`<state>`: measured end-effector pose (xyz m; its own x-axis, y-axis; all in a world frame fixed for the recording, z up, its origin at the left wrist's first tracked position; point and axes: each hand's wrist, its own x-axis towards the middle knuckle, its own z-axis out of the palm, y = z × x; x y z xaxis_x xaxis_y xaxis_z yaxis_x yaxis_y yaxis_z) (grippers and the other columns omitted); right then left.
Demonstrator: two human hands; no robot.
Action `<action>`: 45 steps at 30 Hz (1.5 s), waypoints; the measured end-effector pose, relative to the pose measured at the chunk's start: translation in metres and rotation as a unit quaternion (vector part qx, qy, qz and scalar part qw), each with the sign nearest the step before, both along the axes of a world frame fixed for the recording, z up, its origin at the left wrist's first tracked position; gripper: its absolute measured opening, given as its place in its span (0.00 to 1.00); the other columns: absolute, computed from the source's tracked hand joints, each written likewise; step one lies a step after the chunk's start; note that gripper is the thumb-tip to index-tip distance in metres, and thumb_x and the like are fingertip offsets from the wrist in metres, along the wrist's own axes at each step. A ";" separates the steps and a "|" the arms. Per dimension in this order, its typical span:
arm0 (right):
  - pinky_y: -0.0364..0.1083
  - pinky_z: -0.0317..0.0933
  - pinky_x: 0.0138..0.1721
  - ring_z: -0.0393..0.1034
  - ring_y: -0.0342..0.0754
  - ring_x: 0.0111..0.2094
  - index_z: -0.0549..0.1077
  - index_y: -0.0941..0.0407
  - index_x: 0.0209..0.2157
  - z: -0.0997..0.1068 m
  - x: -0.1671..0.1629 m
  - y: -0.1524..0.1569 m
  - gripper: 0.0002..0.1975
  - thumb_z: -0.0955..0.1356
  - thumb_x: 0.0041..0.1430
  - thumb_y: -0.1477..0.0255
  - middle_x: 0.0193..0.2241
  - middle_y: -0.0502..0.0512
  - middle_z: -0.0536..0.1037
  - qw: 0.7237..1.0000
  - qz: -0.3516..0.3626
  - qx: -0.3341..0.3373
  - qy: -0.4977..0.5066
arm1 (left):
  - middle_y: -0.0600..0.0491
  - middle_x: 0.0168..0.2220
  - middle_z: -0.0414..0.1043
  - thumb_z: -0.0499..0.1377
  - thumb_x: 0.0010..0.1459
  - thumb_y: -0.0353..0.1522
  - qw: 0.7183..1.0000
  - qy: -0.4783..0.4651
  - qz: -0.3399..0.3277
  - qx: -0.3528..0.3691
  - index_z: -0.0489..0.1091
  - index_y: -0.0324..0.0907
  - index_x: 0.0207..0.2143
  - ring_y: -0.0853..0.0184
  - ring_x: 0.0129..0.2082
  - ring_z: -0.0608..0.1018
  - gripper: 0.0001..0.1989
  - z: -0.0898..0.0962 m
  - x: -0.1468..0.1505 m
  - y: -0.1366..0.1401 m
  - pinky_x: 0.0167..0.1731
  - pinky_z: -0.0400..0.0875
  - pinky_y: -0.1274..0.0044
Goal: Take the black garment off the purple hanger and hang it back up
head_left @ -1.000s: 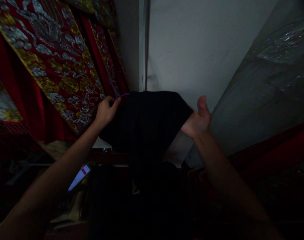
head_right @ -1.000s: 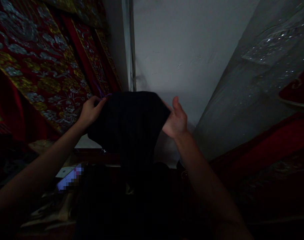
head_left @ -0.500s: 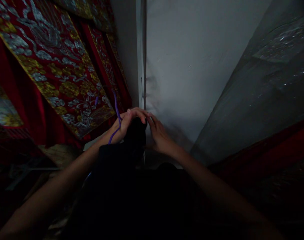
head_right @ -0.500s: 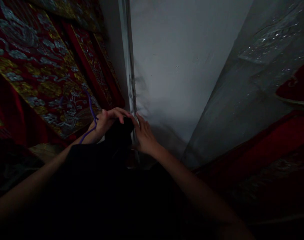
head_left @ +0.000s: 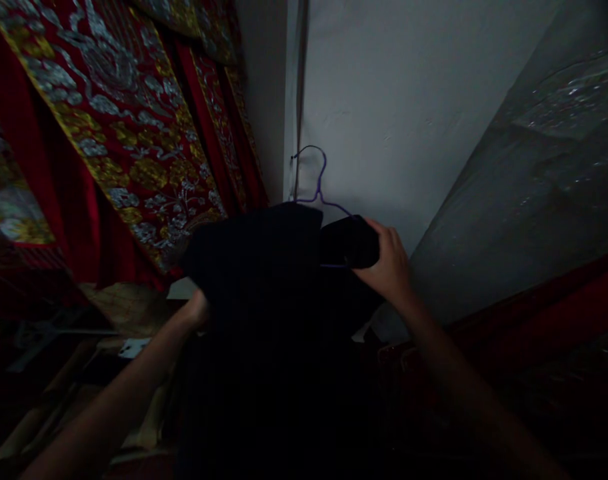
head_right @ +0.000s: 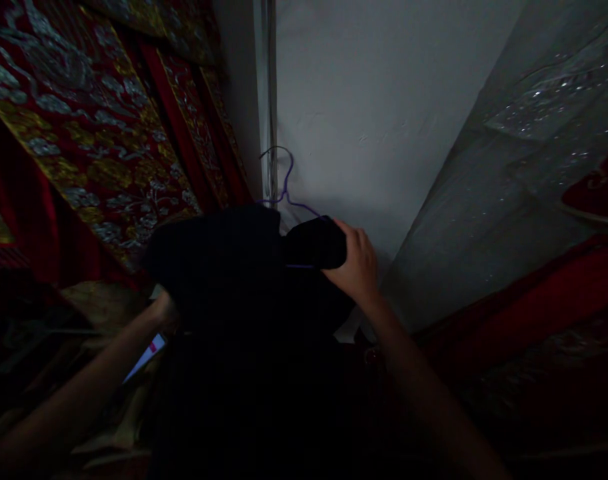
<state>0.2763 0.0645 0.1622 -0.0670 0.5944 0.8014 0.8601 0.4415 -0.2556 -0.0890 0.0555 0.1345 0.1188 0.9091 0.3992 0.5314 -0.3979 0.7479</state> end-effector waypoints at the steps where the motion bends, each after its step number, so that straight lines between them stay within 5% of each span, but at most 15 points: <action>1: 0.63 0.63 0.56 0.65 0.67 0.56 0.60 0.54 0.65 0.007 0.004 0.002 0.44 0.75 0.48 0.65 0.55 0.66 0.69 1.000 -0.022 -0.002 0.006 | 0.39 0.41 0.81 0.35 0.66 0.56 0.997 -0.050 -0.024 -0.044 0.80 0.41 0.41 0.54 0.47 0.82 0.41 -0.014 -0.002 -0.005 0.49 0.77 0.65; 5: 0.64 0.62 0.56 0.66 0.68 0.55 0.62 0.53 0.64 0.035 -0.005 0.014 0.43 0.76 0.48 0.62 0.54 0.66 0.70 0.997 -0.066 -0.030 -0.009 | 0.44 0.53 0.79 0.54 0.52 0.65 0.905 -0.362 -0.091 -0.204 0.79 0.45 0.46 0.52 0.63 0.71 0.38 -0.053 0.003 -0.015 0.63 0.65 0.64; 8: 0.64 0.62 0.56 0.66 0.68 0.55 0.62 0.53 0.64 0.042 -0.025 0.016 0.43 0.76 0.47 0.63 0.53 0.66 0.70 0.998 -0.054 -0.031 -0.027 | 0.49 0.52 0.79 0.69 0.47 0.53 0.909 -0.383 0.020 -0.164 0.79 0.45 0.44 0.52 0.62 0.72 0.27 -0.063 0.016 -0.016 0.63 0.64 0.68; 11: 0.65 0.62 0.56 0.65 0.68 0.55 0.61 0.53 0.65 0.038 -0.039 0.008 0.45 0.76 0.47 0.62 0.53 0.66 0.69 0.999 -0.034 -0.031 -0.027 | 0.51 0.44 0.82 0.70 0.47 0.49 0.906 -0.392 0.085 -0.133 0.78 0.45 0.40 0.51 0.55 0.78 0.23 -0.069 0.026 -0.020 0.56 0.72 0.67; 15: 0.68 0.56 0.61 0.59 0.70 0.61 0.56 0.51 0.68 0.023 -0.042 -0.013 0.48 0.76 0.49 0.60 0.61 0.65 0.65 0.998 0.035 -0.039 -0.036 | 0.53 0.41 0.82 0.69 0.48 0.48 0.850 -0.480 0.144 -0.161 0.77 0.47 0.38 0.51 0.54 0.78 0.19 -0.086 0.035 -0.033 0.53 0.74 0.65; 18: 0.65 0.53 0.64 0.56 0.64 0.66 0.59 0.49 0.66 0.002 -0.045 -0.026 0.40 0.73 0.55 0.58 0.66 0.62 0.62 0.991 0.114 -0.053 0.052 | 0.52 0.46 0.82 0.65 0.53 0.48 0.811 -0.536 0.149 -0.180 0.78 0.47 0.40 0.52 0.57 0.77 0.18 -0.095 0.039 -0.044 0.57 0.73 0.65; 20: 0.59 0.60 0.60 0.64 0.59 0.61 0.66 0.51 0.60 -0.023 -0.055 -0.027 0.30 0.70 0.59 0.55 0.60 0.62 0.70 0.965 0.152 -0.102 0.190 | 0.52 0.47 0.82 0.64 0.54 0.49 0.785 -0.568 0.132 -0.210 0.78 0.48 0.40 0.53 0.57 0.77 0.18 -0.097 0.041 -0.050 0.56 0.74 0.64; 22: 0.53 0.68 0.48 0.75 0.55 0.46 0.73 0.53 0.46 -0.056 -0.072 -0.022 0.25 0.67 0.59 0.49 0.44 0.61 0.79 0.911 0.152 -0.192 0.333 | 0.52 0.45 0.82 0.65 0.52 0.49 0.766 -0.584 0.112 -0.244 0.79 0.49 0.39 0.53 0.55 0.79 0.18 -0.099 0.043 -0.057 0.54 0.76 0.64; 24: 0.49 0.66 0.35 0.73 0.52 0.31 0.73 0.54 0.32 -0.091 -0.094 -0.014 0.28 0.62 0.59 0.43 0.28 0.58 0.77 0.861 0.129 -0.300 0.389 | 0.53 0.40 0.83 0.68 0.48 0.49 0.772 -0.571 0.106 -0.258 0.79 0.49 0.35 0.53 0.50 0.81 0.17 -0.102 0.046 -0.063 0.50 0.78 0.66; 27: 0.47 0.57 0.29 0.66 0.49 0.23 0.67 0.53 0.18 -0.127 -0.128 -0.002 0.31 0.60 0.61 0.44 0.16 0.52 0.68 0.831 0.092 -0.422 0.351 | 0.53 0.35 0.83 0.71 0.42 0.49 0.785 -0.545 0.101 -0.277 0.79 0.47 0.31 0.54 0.45 0.83 0.19 -0.108 0.050 -0.073 0.45 0.78 0.68; 32: 0.45 0.52 0.28 0.65 0.47 0.24 0.68 0.54 0.17 -0.136 -0.149 0.001 0.22 0.65 0.63 0.62 0.16 0.51 0.69 0.818 0.068 -0.445 0.359 | 0.49 0.43 0.81 0.68 0.48 0.50 0.790 -0.544 0.086 -0.269 0.78 0.46 0.38 0.50 0.52 0.79 0.21 -0.111 0.052 -0.079 0.52 0.74 0.64; 35: 0.44 0.50 0.27 0.63 0.44 0.22 0.68 0.56 0.17 -0.134 -0.144 -0.019 0.17 0.65 0.60 0.68 0.16 0.49 0.68 0.803 0.068 -0.459 0.374 | 0.48 0.53 0.75 0.65 0.55 0.46 0.842 -0.482 0.215 -0.108 0.73 0.47 0.49 0.52 0.58 0.74 0.22 -0.117 0.055 -0.081 0.59 0.67 0.62; 38: 0.43 0.50 0.25 0.60 0.42 0.20 0.68 0.56 0.18 -0.135 -0.142 -0.051 0.16 0.64 0.58 0.68 0.15 0.47 0.65 0.777 0.079 -0.486 0.392 | 0.44 0.61 0.64 0.66 0.54 0.40 0.895 -0.299 0.315 0.104 0.65 0.45 0.57 0.51 0.63 0.66 0.29 -0.132 0.069 -0.088 0.64 0.58 0.58; 42: 0.42 0.51 0.24 0.58 0.41 0.19 0.68 0.56 0.18 -0.136 -0.142 -0.086 0.16 0.64 0.57 0.66 0.14 0.46 0.63 0.747 0.115 -0.511 0.409 | 0.43 0.54 0.69 0.61 0.60 0.33 0.965 -0.164 0.156 0.133 0.69 0.44 0.53 0.54 0.57 0.72 0.18 -0.153 0.100 -0.097 0.57 0.67 0.61; 45: 0.43 0.52 0.24 0.57 0.41 0.19 0.67 0.56 0.17 -0.132 -0.137 -0.092 0.17 0.67 0.53 0.60 0.15 0.46 0.64 0.731 0.142 -0.497 0.446 | 0.48 0.43 0.76 0.57 0.63 0.30 0.978 -0.180 0.052 0.094 0.72 0.43 0.46 0.60 0.44 0.79 0.10 -0.155 0.118 -0.099 0.46 0.74 0.69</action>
